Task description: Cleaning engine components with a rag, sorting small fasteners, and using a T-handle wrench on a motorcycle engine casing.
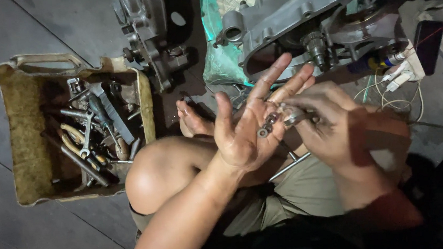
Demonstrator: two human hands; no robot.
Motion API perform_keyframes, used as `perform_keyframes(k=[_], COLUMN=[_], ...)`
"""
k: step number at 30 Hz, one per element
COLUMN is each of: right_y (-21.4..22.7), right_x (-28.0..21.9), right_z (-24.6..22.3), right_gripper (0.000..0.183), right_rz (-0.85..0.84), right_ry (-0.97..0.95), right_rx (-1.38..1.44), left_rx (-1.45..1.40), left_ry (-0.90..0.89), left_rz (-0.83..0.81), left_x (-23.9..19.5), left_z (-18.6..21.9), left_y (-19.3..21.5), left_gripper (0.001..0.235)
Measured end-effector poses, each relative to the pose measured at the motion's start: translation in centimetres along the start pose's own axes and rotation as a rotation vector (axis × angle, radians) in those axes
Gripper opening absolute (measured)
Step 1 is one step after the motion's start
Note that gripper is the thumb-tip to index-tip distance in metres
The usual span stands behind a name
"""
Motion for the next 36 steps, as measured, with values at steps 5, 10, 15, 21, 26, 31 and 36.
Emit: perform_keyframes(k=[5,10,15,21,26,31,36], right_y=[0.4,1.2,1.6,2.6,2.7,2.1,1.5], right_x=[-0.3,-0.9,-3.2,-3.9,-3.1,-2.7,-2.5], right_z=[2.2,2.9,5.9,6.9,4.9,3.8,4.7], right_gripper=[0.012,0.015,0.03,0.014,0.014,0.016,0.011], right_rz=[0.108,0.245,0.219,0.186,0.175,0.202,0.234], right_ry=[-0.064,-0.049,-0.159,-0.076,0.127,0.193,0.102], right_rx=[0.089,0.068,0.076,0.026,-0.061,-0.1,0.044], left_rx=[0.27,0.702,0.997,1.129,1.083,1.089,0.941], left_ry=[-0.034,-0.368,-0.416,-0.364,-0.324,-0.29,-0.237], left_rz=[0.207,0.347,0.347,0.366,0.364,0.326,0.272], left_x=[0.9,1.3,1.1,1.9,2.1,2.4,2.0], left_z=[-1.2,-1.3,-1.6,-2.4,-1.7,-1.0,-0.7], left_y=[3.9,6.5,6.2,7.0,6.8,6.1,5.3], left_gripper=[0.057,0.028,0.016,0.01,0.01,0.005,0.01])
Point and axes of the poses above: each hand's wrist, its own x-axis towards the middle knuckle, its own y-axis out of the back of the hand, z = x × y, the point moved 8 cm from there along x, towards the middle knuckle, and after that the axes turned 11 degrees about z, right-handed, at the moved point
